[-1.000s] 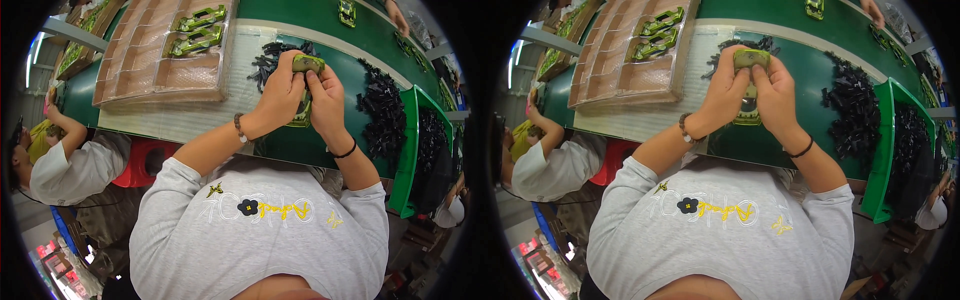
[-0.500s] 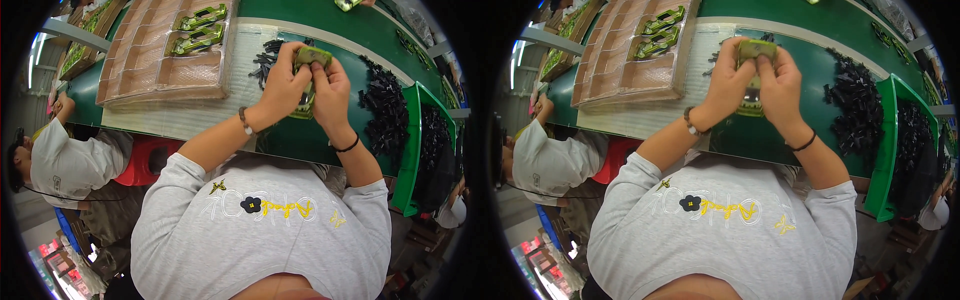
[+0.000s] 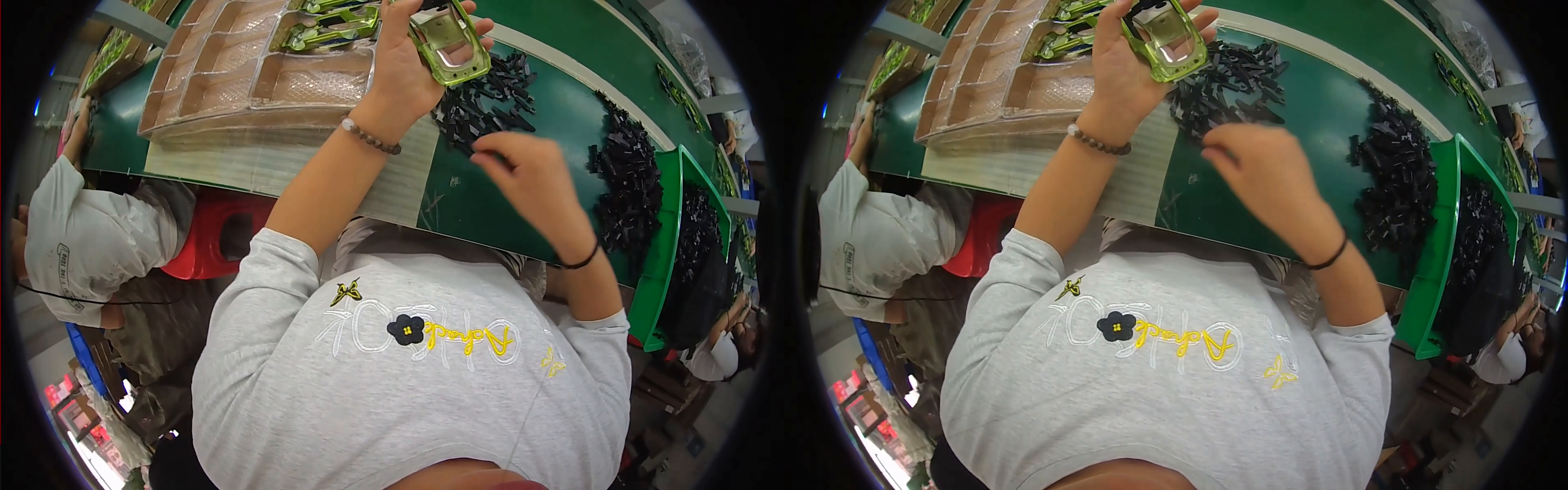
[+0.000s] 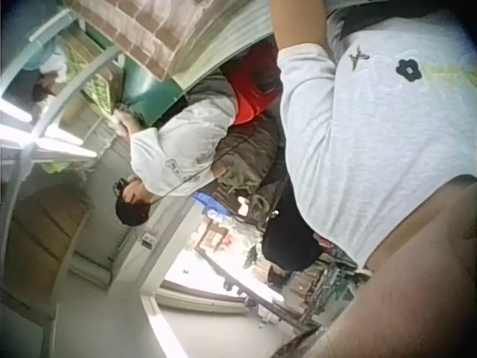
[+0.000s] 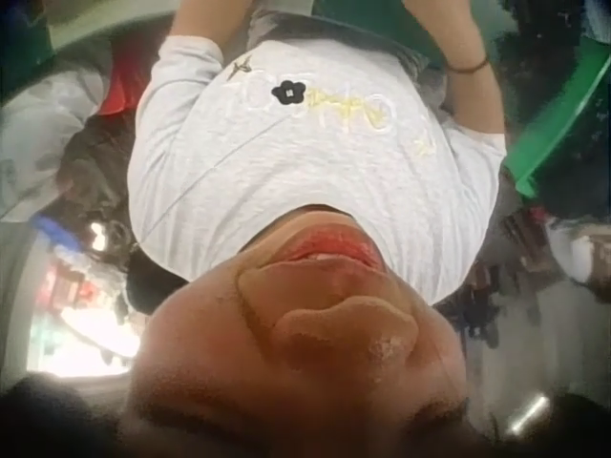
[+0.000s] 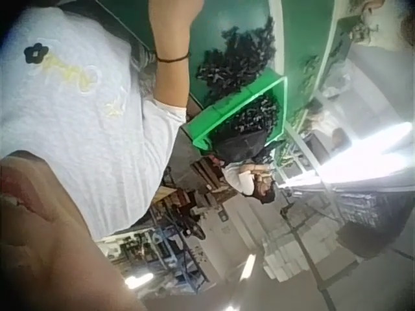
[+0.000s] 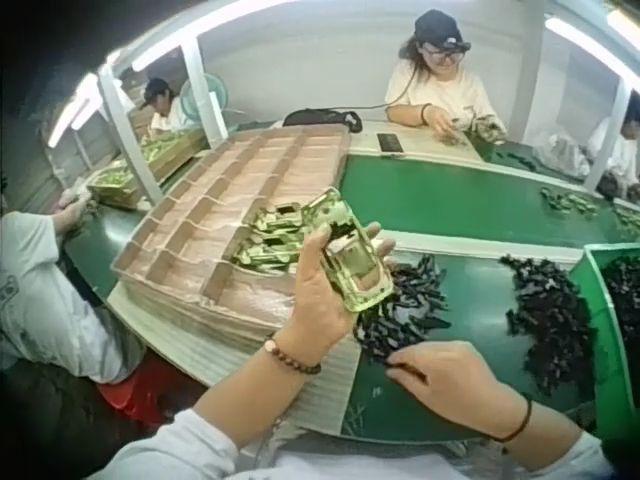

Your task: The person assembles toy cars by taking car shells from a tray, attaching small plastic components into each shell by hand, and placing the assembled cars onto the table.

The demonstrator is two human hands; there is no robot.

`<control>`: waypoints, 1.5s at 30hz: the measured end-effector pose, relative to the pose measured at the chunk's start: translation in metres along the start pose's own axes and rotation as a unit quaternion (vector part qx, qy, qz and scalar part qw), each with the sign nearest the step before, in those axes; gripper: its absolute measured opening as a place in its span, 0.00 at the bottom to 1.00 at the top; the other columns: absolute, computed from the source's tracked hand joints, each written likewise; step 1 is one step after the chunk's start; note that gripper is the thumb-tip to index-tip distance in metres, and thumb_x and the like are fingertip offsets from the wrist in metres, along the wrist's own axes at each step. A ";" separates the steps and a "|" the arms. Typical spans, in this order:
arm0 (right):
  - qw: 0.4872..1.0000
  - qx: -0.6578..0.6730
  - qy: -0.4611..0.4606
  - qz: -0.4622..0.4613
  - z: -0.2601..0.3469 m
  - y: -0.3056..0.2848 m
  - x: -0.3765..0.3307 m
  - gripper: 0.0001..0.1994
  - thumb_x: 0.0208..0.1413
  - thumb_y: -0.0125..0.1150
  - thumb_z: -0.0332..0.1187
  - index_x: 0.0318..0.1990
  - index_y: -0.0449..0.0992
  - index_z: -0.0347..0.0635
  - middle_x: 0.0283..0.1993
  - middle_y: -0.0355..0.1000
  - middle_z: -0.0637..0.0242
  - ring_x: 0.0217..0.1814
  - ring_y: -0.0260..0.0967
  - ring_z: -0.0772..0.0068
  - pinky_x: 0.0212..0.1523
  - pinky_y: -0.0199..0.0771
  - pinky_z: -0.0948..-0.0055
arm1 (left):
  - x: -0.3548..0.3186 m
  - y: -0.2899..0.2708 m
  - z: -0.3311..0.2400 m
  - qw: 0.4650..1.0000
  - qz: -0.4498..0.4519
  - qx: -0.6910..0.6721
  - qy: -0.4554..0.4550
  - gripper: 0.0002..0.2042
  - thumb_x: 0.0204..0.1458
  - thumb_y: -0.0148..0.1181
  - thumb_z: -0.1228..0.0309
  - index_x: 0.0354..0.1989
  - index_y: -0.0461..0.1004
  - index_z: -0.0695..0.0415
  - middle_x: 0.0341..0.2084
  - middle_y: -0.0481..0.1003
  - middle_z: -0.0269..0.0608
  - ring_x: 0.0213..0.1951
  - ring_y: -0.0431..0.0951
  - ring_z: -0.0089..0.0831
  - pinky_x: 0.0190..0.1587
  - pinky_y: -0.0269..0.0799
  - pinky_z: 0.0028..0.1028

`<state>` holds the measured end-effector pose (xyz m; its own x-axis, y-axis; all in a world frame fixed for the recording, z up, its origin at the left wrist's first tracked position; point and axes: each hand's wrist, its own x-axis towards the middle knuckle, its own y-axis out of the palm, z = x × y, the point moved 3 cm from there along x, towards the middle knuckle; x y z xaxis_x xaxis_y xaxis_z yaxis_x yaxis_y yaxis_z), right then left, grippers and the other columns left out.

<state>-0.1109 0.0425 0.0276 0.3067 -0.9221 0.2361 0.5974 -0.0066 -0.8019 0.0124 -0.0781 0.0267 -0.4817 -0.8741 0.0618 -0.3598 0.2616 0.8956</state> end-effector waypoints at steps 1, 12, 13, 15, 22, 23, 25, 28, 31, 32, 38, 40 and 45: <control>1.000 -0.003 0.000 0.005 0.001 0.012 -0.002 0.13 0.48 0.60 0.33 0.40 0.74 0.38 0.33 0.75 0.57 0.31 0.73 0.59 0.32 0.72 0.68 | 0.002 0.001 -0.001 0.999 0.001 -0.011 0.051 0.23 0.55 0.47 0.52 0.45 0.68 0.61 0.38 0.74 0.49 0.41 0.75 0.42 0.44 0.75 0.39; 0.962 0.221 0.129 -0.093 -0.023 -0.032 -0.006 0.12 0.51 0.55 0.21 0.44 0.74 0.38 0.32 0.73 0.67 0.31 0.73 0.74 0.29 0.71 0.78 | -0.009 -0.006 0.025 0.987 0.014 0.139 -0.078 0.25 0.56 0.37 0.48 0.39 0.69 0.59 0.33 0.73 0.43 0.33 0.75 0.34 0.36 0.75 0.35; 0.945 0.274 0.132 -0.124 -0.024 -0.047 -0.002 0.11 0.52 0.55 0.22 0.44 0.74 0.36 0.33 0.72 0.67 0.32 0.73 0.76 0.30 0.71 0.79 | -0.010 -0.004 0.030 0.984 0.019 0.148 -0.097 0.25 0.56 0.36 0.46 0.42 0.68 0.57 0.32 0.73 0.41 0.32 0.75 0.33 0.35 0.75 0.34; 0.908 0.353 0.136 -0.181 -0.035 -0.065 0.004 0.08 0.52 0.55 0.22 0.41 0.74 0.32 0.33 0.72 0.65 0.34 0.73 0.75 0.32 0.73 0.81 | -0.012 -0.004 0.036 0.978 0.022 0.177 -0.108 0.27 0.56 0.34 0.46 0.45 0.67 0.58 0.35 0.73 0.44 0.35 0.76 0.34 0.38 0.75 0.35; 0.979 0.030 0.155 -0.132 -0.089 -0.032 -0.007 0.05 0.46 0.58 0.24 0.32 0.77 0.38 0.30 0.75 0.66 0.33 0.74 0.72 0.33 0.71 0.77 | -0.006 -0.009 0.034 0.982 -0.013 0.161 -0.093 0.25 0.56 0.38 0.44 0.44 0.65 0.54 0.30 0.71 0.39 0.29 0.75 0.32 0.32 0.76 0.32; 0.980 0.028 0.150 -0.130 -0.088 -0.033 -0.008 0.05 0.46 0.58 0.24 0.32 0.77 0.38 0.30 0.75 0.66 0.33 0.74 0.72 0.33 0.71 0.77 | -0.006 -0.009 0.033 0.982 -0.005 0.163 -0.097 0.25 0.56 0.38 0.44 0.44 0.65 0.55 0.30 0.71 0.39 0.28 0.75 0.32 0.32 0.75 0.32; 0.969 -0.230 0.074 -0.042 -0.083 -0.033 -0.008 0.07 0.46 0.59 0.24 0.35 0.78 0.39 0.29 0.73 0.67 0.36 0.73 0.68 0.35 0.71 0.75 | -0.007 -0.012 0.032 0.973 -0.012 0.203 -0.106 0.31 0.56 0.32 0.43 0.46 0.67 0.60 0.33 0.73 0.44 0.34 0.76 0.33 0.37 0.75 0.32; 0.967 -0.245 0.029 -0.061 -0.084 -0.039 -0.012 0.07 0.46 0.61 0.25 0.35 0.78 0.39 0.32 0.73 0.64 0.36 0.71 0.62 0.36 0.70 0.73 | -0.007 -0.014 0.033 0.968 -0.027 0.211 -0.132 0.31 0.56 0.31 0.42 0.46 0.67 0.59 0.32 0.73 0.42 0.33 0.75 0.32 0.37 0.75 0.32; 0.979 -0.174 0.038 -0.101 -0.079 -0.055 0.003 0.07 0.48 0.60 0.24 0.36 0.78 0.37 0.33 0.72 0.62 0.34 0.71 0.64 0.34 0.69 0.74 | -0.010 -0.008 0.035 0.968 -0.033 0.217 -0.124 0.30 0.56 0.31 0.42 0.46 0.68 0.58 0.33 0.73 0.40 0.34 0.75 0.31 0.37 0.74 0.31; 0.979 -0.175 0.034 -0.102 -0.070 -0.060 0.011 0.07 0.48 0.60 0.24 0.36 0.78 0.37 0.33 0.72 0.62 0.34 0.71 0.64 0.34 0.69 0.74 | -0.012 -0.007 0.036 0.965 -0.037 0.226 -0.131 0.30 0.56 0.31 0.42 0.46 0.68 0.58 0.33 0.73 0.40 0.34 0.75 0.31 0.37 0.74 0.31; 0.965 -0.127 -0.076 -0.218 -0.009 -0.063 0.063 0.06 0.47 0.59 0.24 0.33 0.78 0.38 0.30 0.71 0.60 0.32 0.69 0.60 0.32 0.68 0.68 | -0.017 -0.008 0.042 0.961 -0.032 0.234 -0.142 0.29 0.56 0.32 0.42 0.47 0.67 0.56 0.34 0.72 0.40 0.34 0.75 0.30 0.37 0.74 0.31; 0.954 -0.174 -0.092 -0.226 -0.009 -0.058 0.070 0.06 0.46 0.60 0.24 0.34 0.78 0.39 0.29 0.71 0.62 0.31 0.69 0.62 0.32 0.68 0.70 | -0.015 -0.009 0.045 0.962 -0.039 0.229 -0.147 0.29 0.56 0.32 0.42 0.47 0.66 0.56 0.34 0.72 0.40 0.34 0.75 0.30 0.36 0.74 0.30; 0.930 -0.266 -0.128 -0.219 -0.005 -0.053 0.076 0.06 0.45 0.61 0.24 0.33 0.79 0.40 0.27 0.70 0.63 0.30 0.67 0.63 0.31 0.68 0.69 | -0.018 -0.007 0.044 0.963 0.001 0.224 -0.148 0.25 0.54 0.39 0.42 0.50 0.57 0.49 0.37 0.66 0.40 0.35 0.72 0.30 0.34 0.72 0.34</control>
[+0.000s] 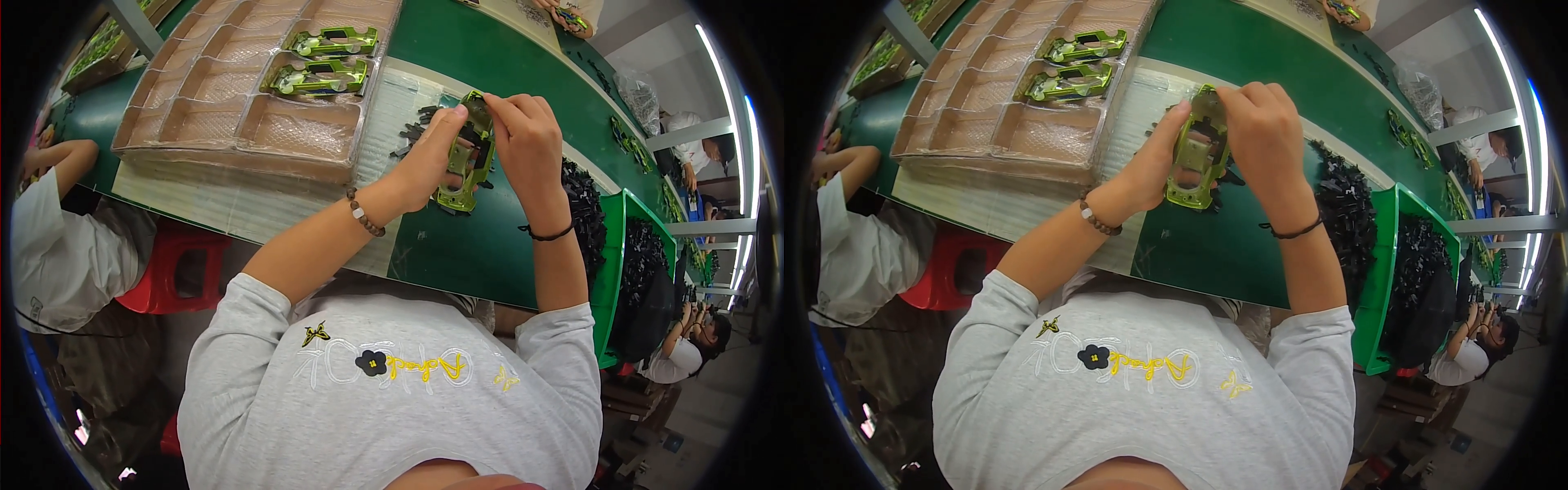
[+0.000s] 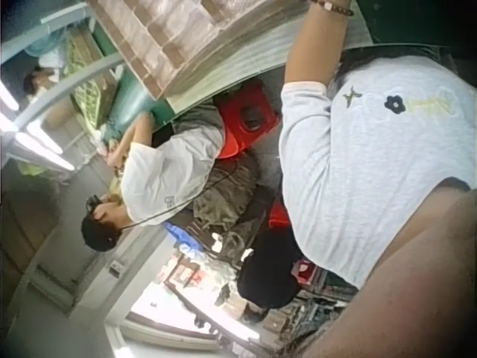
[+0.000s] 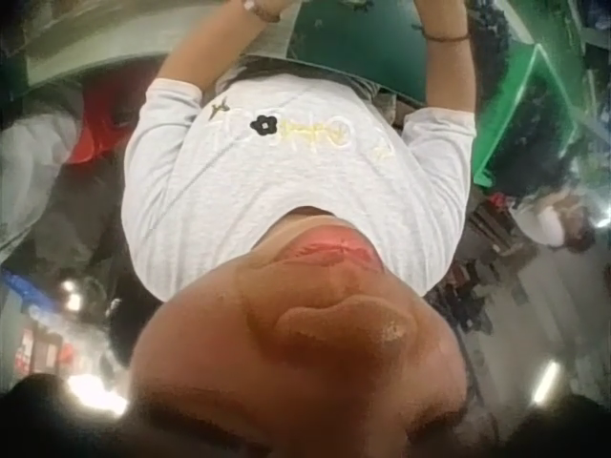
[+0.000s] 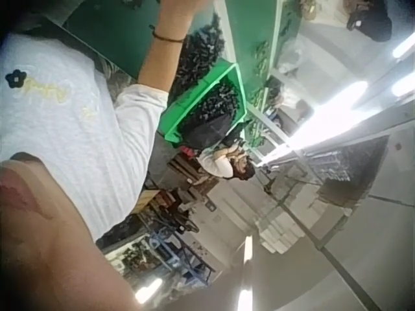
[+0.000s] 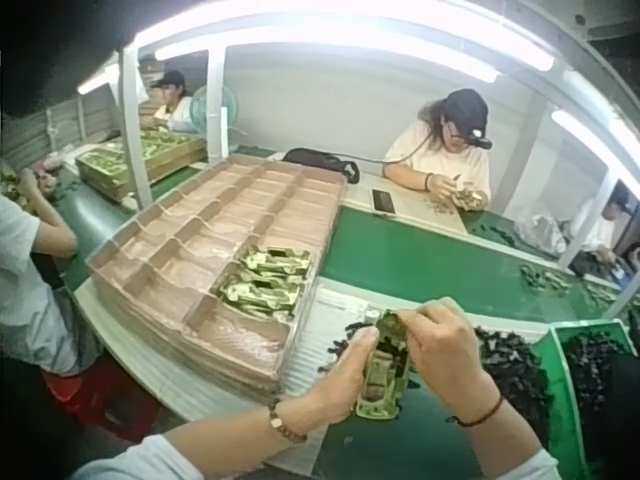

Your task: The person assembles toy cars by taking car shells from a tray, attaching small plastic components into each shell by hand, and placing the assembled cars onto the table.

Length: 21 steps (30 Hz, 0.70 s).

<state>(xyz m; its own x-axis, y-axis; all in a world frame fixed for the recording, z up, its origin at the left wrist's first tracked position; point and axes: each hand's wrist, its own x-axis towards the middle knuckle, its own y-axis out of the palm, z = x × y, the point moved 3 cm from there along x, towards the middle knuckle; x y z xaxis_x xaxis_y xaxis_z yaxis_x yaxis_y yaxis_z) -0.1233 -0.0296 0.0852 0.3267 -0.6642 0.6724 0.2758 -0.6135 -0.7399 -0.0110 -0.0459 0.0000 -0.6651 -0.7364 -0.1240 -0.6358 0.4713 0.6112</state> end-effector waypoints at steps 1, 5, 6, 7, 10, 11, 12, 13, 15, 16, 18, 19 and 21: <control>1.000 0.000 0.006 -0.005 0.000 0.001 0.000 0.06 0.45 0.61 0.24 0.32 0.79 0.40 0.26 0.70 0.63 0.30 0.67 0.64 0.32 0.68 0.69 | -0.001 0.002 -0.002 1.000 -0.001 -0.001 0.000 0.25 0.54 0.39 0.42 0.50 0.57 0.49 0.37 0.66 0.40 0.35 0.72 0.30 0.34 0.72 0.34; 0.999 0.010 0.026 0.017 -0.002 0.002 0.001 0.05 0.44 0.62 0.24 0.31 0.79 0.39 0.26 0.69 0.63 0.30 0.67 0.63 0.32 0.67 0.69 | -0.003 0.003 -0.003 1.000 -0.019 0.015 -0.016 0.27 0.56 0.36 0.43 0.47 0.65 0.55 0.33 0.73 0.41 0.31 0.75 0.30 0.33 0.74 0.30; 0.999 0.010 0.028 0.016 -0.005 0.001 0.002 0.05 0.44 0.62 0.24 0.31 0.79 0.39 0.26 0.69 0.63 0.30 0.67 0.63 0.32 0.67 0.69 | -0.003 0.003 -0.003 0.999 -0.011 0.012 -0.031 0.27 0.56 0.36 0.43 0.47 0.65 0.55 0.33 0.73 0.41 0.30 0.75 0.31 0.32 0.74 0.30; 0.998 0.040 0.037 0.029 -0.010 0.001 0.003 0.07 0.43 0.61 0.23 0.33 0.78 0.39 0.28 0.70 0.63 0.32 0.67 0.62 0.33 0.68 0.69 | -0.003 0.003 -0.004 0.999 -0.011 0.013 -0.032 0.27 0.56 0.36 0.43 0.47 0.65 0.55 0.33 0.73 0.41 0.30 0.75 0.31 0.32 0.74 0.30; 0.978 0.148 0.119 0.088 -0.021 -0.003 0.014 0.10 0.44 0.59 0.24 0.38 0.77 0.38 0.32 0.73 0.62 0.36 0.70 0.63 0.35 0.71 0.70 | -0.006 0.001 -0.011 1.000 0.010 0.021 -0.020 0.24 0.55 0.41 0.43 0.45 0.60 0.52 0.35 0.68 0.40 0.32 0.73 0.27 0.30 0.72 0.27; 0.947 0.222 0.190 0.132 -0.027 -0.003 0.015 0.12 0.46 0.59 0.24 0.41 0.76 0.37 0.35 0.74 0.62 0.38 0.71 0.66 0.37 0.72 0.72 | -0.006 0.001 -0.014 0.998 0.032 0.044 -0.011 0.24 0.55 0.41 0.43 0.44 0.60 0.52 0.35 0.68 0.39 0.32 0.73 0.27 0.30 0.71 0.27; 0.881 0.372 0.206 0.206 -0.037 0.005 0.013 0.13 0.50 0.57 0.25 0.45 0.74 0.34 0.40 0.75 0.61 0.40 0.72 0.73 0.40 0.73 0.75 | -0.008 0.002 -0.017 0.996 0.053 0.066 -0.002 0.23 0.55 0.41 0.44 0.44 0.60 0.53 0.35 0.68 0.39 0.31 0.73 0.28 0.29 0.71 0.26; 0.881 0.373 0.204 0.205 -0.044 0.001 0.011 0.13 0.50 0.57 0.25 0.45 0.74 0.34 0.40 0.75 0.61 0.40 0.72 0.73 0.40 0.73 0.75 | -0.010 0.002 -0.019 0.996 0.051 0.067 0.000 0.23 0.55 0.41 0.44 0.44 0.60 0.53 0.35 0.68 0.39 0.31 0.73 0.28 0.29 0.71 0.26; 0.784 0.486 0.234 0.308 -0.044 0.004 0.017 0.14 0.51 0.57 0.25 0.46 0.73 0.30 0.39 0.74 0.61 0.38 0.72 0.75 0.41 0.73 0.77 | -0.013 -0.004 -0.030 0.973 0.022 0.221 0.063 0.22 0.57 0.41 0.45 0.38 0.64 0.55 0.30 0.69 0.40 0.31 0.73 0.29 0.30 0.71 0.29; 0.763 0.502 0.255 0.318 -0.051 0.008 0.014 0.14 0.52 0.57 0.25 0.46 0.72 0.27 0.40 0.74 0.60 0.38 0.72 0.73 0.42 0.74 0.75 | -0.013 -0.015 -0.038 0.911 0.000 0.369 0.185 0.22 0.57 0.42 0.48 0.35 0.69 0.58 0.26 0.71 0.42 0.30 0.74 0.33 0.31 0.71 0.32; 0.727 0.528 0.333 0.286 -0.102 0.018 0.005 0.16 0.52 0.57 0.25 0.48 0.70 0.29 0.42 0.73 0.61 0.40 0.72 0.74 0.43 0.73 0.75 | -0.031 -0.026 -0.080 0.824 -0.094 0.499 0.252 0.21 0.57 0.44 0.50 0.35 0.71 0.58 0.26 0.73 0.45 0.31 0.75 0.35 0.32 0.72 0.33; 0.681 0.546 0.415 0.257 -0.132 0.026 -0.003 0.17 0.52 0.58 0.24 0.51 0.69 0.30 0.44 0.73 0.63 0.42 0.71 0.75 0.45 0.73 0.75 | -0.046 -0.034 -0.099 0.712 -0.184 0.606 0.303 0.21 0.56 0.45 0.51 0.35 0.73 0.58 0.27 0.74 0.47 0.32 0.76 0.38 0.34 0.72 0.34; 0.659 0.517 0.537 0.098 -0.195 0.042 -0.020 0.17 0.54 0.54 0.24 0.51 0.65 0.27 0.48 0.69 0.55 0.48 0.69 0.66 0.49 0.72 0.68 | -0.054 -0.072 -0.122 0.620 -0.242 0.719 0.202 0.20 0.54 0.46 0.52 0.39 0.74 0.56 0.32 0.76 0.51 0.36 0.76 0.44 0.37 0.71 0.38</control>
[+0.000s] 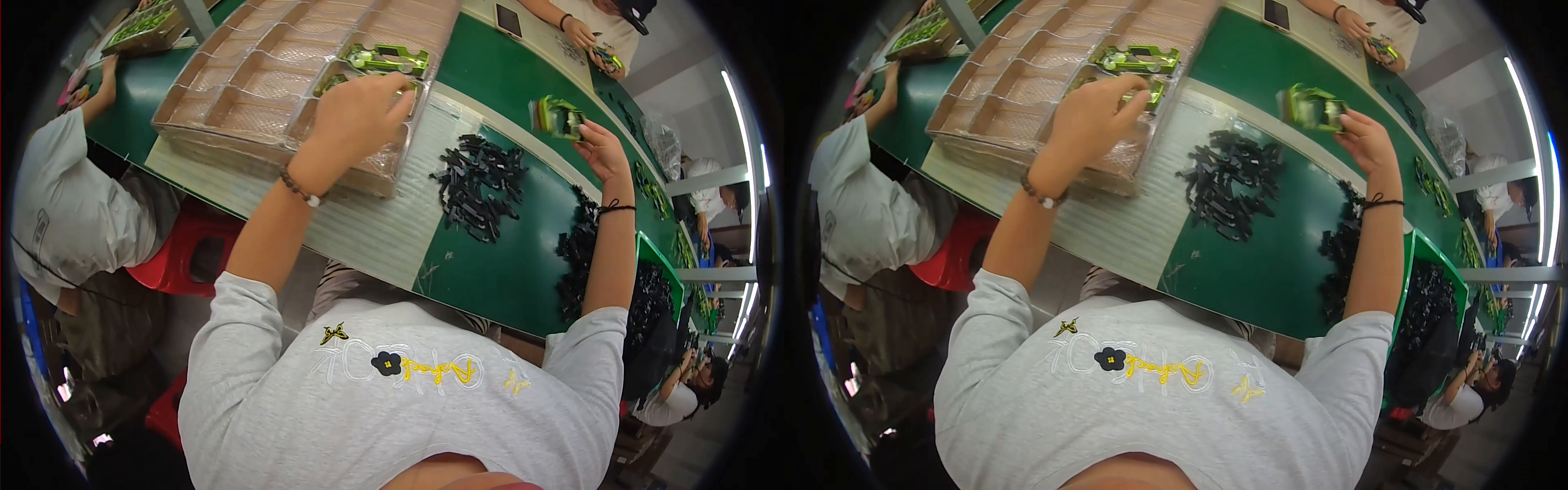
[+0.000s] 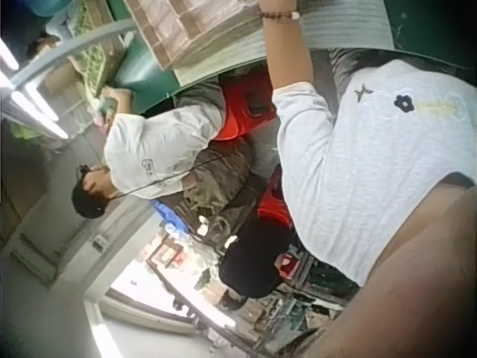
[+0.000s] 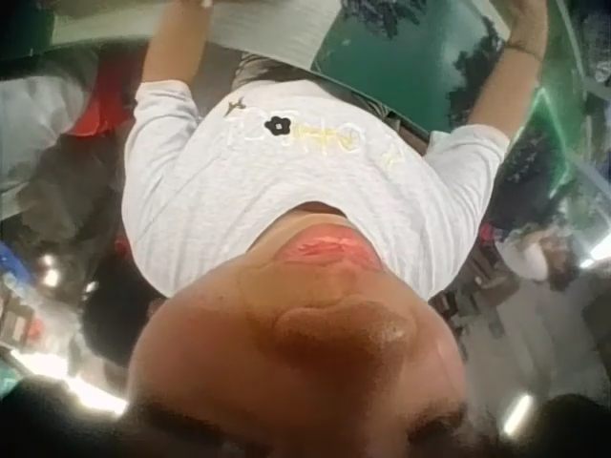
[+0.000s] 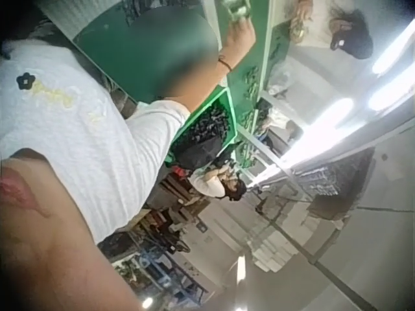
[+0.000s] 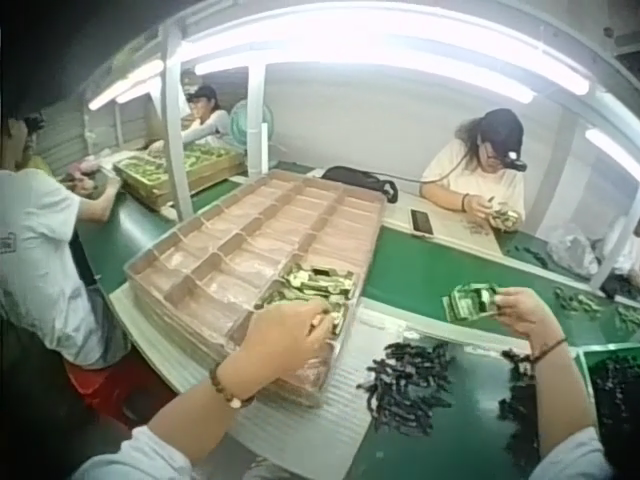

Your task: The person assembles toy cars by taking car shells from a tray, attaching small plastic components into each shell by hand, and placing the assembled cars onto the table.

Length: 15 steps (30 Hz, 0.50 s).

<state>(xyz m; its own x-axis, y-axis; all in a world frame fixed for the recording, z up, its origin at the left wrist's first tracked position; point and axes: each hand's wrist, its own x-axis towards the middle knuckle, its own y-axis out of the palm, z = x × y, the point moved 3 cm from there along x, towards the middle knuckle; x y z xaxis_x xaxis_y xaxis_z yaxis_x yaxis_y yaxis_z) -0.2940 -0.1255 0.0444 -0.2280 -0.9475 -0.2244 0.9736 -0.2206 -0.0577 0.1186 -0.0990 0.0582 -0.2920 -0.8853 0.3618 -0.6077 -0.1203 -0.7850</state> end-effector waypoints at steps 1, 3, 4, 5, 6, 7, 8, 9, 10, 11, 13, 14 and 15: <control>1.000 0.003 -0.002 0.006 -0.011 -0.017 0.023 0.17 0.54 0.54 0.24 0.51 0.65 0.27 0.48 0.69 0.55 0.48 0.69 0.66 0.49 0.72 0.68 | 0.000 -0.003 0.010 1.000 -0.003 0.006 -0.002 0.20 0.54 0.46 0.52 0.39 0.74 0.56 0.32 0.76 0.51 0.36 0.76 0.44 0.37 0.71 0.38; 0.943 0.283 0.074 -0.161 -0.042 -0.046 0.076 0.15 0.55 0.52 0.23 0.49 0.64 0.29 0.51 0.65 0.51 0.52 0.66 0.60 0.55 0.69 0.65 | -0.004 0.005 0.032 0.979 0.142 0.113 -0.098 0.21 0.54 0.45 0.52 0.37 0.75 0.57 0.32 0.76 0.52 0.39 0.76 0.45 0.40 0.70 0.40; 0.941 0.288 0.074 -0.162 -0.054 -0.049 0.097 0.15 0.55 0.52 0.23 0.49 0.64 0.29 0.51 0.65 0.51 0.52 0.66 0.60 0.55 0.69 0.65 | -0.002 0.004 0.035 0.978 0.143 0.117 -0.095 0.21 0.54 0.45 0.52 0.37 0.75 0.57 0.32 0.76 0.52 0.39 0.76 0.45 0.40 0.70 0.40; 0.931 0.316 0.068 -0.171 -0.065 -0.055 0.113 0.13 0.55 0.51 0.23 0.48 0.64 0.28 0.51 0.64 0.50 0.52 0.66 0.57 0.56 0.68 0.63 | 0.001 0.005 0.037 0.977 0.146 0.101 -0.118 0.21 0.55 0.44 0.52 0.37 0.75 0.58 0.32 0.76 0.52 0.40 0.76 0.46 0.40 0.70 0.41; 0.918 0.344 0.061 -0.186 -0.077 -0.063 0.126 0.12 0.56 0.51 0.23 0.46 0.64 0.28 0.52 0.63 0.49 0.52 0.65 0.53 0.56 0.68 0.62 | 0.006 0.008 0.039 0.975 0.152 0.083 -0.136 0.21 0.55 0.44 0.52 0.37 0.74 0.58 0.32 0.76 0.53 0.40 0.76 0.46 0.41 0.70 0.41; 0.924 0.333 0.041 -0.186 -0.090 -0.072 0.139 0.12 0.56 0.51 0.23 0.46 0.64 0.28 0.51 0.64 0.49 0.52 0.65 0.53 0.54 0.70 0.62 | 0.010 0.011 0.047 0.982 0.132 0.019 -0.135 0.23 0.56 0.42 0.51 0.37 0.73 0.60 0.29 0.76 0.51 0.35 0.77 0.41 0.38 0.71 0.38; 0.929 0.319 0.025 -0.187 -0.102 -0.081 0.143 0.12 0.56 0.51 0.23 0.46 0.63 0.27 0.50 0.64 0.49 0.52 0.65 0.53 0.52 0.72 0.62 | 0.011 0.008 0.051 0.974 0.118 -0.076 -0.175 0.23 0.56 0.43 0.50 0.35 0.72 0.60 0.26 0.75 0.47 0.30 0.77 0.36 0.34 0.71 0.35; 0.944 0.270 0.032 -0.185 -0.100 -0.063 0.136 0.14 0.56 0.53 0.26 0.47 0.63 0.28 0.50 0.65 0.50 0.50 0.67 0.55 0.50 0.74 0.62 | 0.004 0.004 0.058 0.954 0.101 -0.168 -0.229 0.23 0.56 0.43 0.49 0.33 0.72 0.60 0.24 0.75 0.43 0.26 0.76 0.31 0.31 0.71 0.32; 0.958 0.219 0.040 -0.181 -0.083 -0.035 0.120 0.16 0.56 0.55 0.28 0.48 0.63 0.28 0.49 0.66 0.50 0.48 0.68 0.58 0.48 0.76 0.62 | -0.006 -0.004 0.064 0.920 0.046 -0.288 -0.262 0.21 0.56 0.45 0.50 0.32 0.71 0.58 0.23 0.73 0.39 0.24 0.73 0.26 0.28 0.70 0.27; 0.972 0.121 0.057 -0.192 -0.068 -0.034 0.099 0.19 0.54 0.57 0.33 0.49 0.64 0.28 0.48 0.67 0.51 0.46 0.69 0.61 0.45 0.76 0.64 | -0.010 -0.008 0.074 0.868 -0.002 -0.405 -0.287 0.20 0.57 0.47 0.51 0.31 0.70 0.57 0.21 0.71 0.34 0.22 0.71 0.21 0.25 0.69 0.23; 0.971 -0.130 -0.004 -0.200 -0.041 -0.046 0.056 0.24 0.52 0.60 0.40 0.50 0.65 0.29 0.47 0.69 0.54 0.43 0.71 0.66 0.39 0.75 0.68 | -0.012 -0.022 0.088 0.889 -0.056 -0.438 -0.122 0.10 0.54 0.57 0.65 0.36 0.67 0.58 0.23 0.70 0.33 0.23 0.70 0.19 0.25 0.68 0.17; 0.935 -0.283 -0.080 -0.201 -0.029 -0.056 0.024 0.26 0.50 0.62 0.42 0.50 0.66 0.30 0.45 0.70 0.55 0.41 0.71 0.67 0.37 0.74 0.70 | -0.008 -0.025 0.071 0.895 -0.110 -0.428 -0.066 0.12 0.53 0.57 0.68 0.40 0.65 0.59 0.25 0.71 0.34 0.24 0.71 0.19 0.26 0.68 0.17; 0.911 -0.354 -0.110 -0.182 -0.025 -0.055 0.010 0.21 0.49 0.61 0.41 0.46 0.71 0.33 0.39 0.73 0.60 0.36 0.71 0.71 0.33 0.70 0.75 | -0.012 -0.031 0.055 0.897 -0.178 -0.404 -0.018 0.15 0.52 0.58 0.71 0.45 0.62 0.60 0.28 0.72 0.36 0.25 0.71 0.20 0.27 0.69 0.17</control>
<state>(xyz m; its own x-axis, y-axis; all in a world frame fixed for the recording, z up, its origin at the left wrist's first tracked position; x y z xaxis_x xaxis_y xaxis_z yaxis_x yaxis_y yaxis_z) -0.3496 -0.1173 0.0211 -0.4525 -0.8823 0.1296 0.5689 -0.3975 -0.7200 0.1815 -0.1095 0.0506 0.0418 -0.8715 0.4887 -0.9989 -0.0467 0.0023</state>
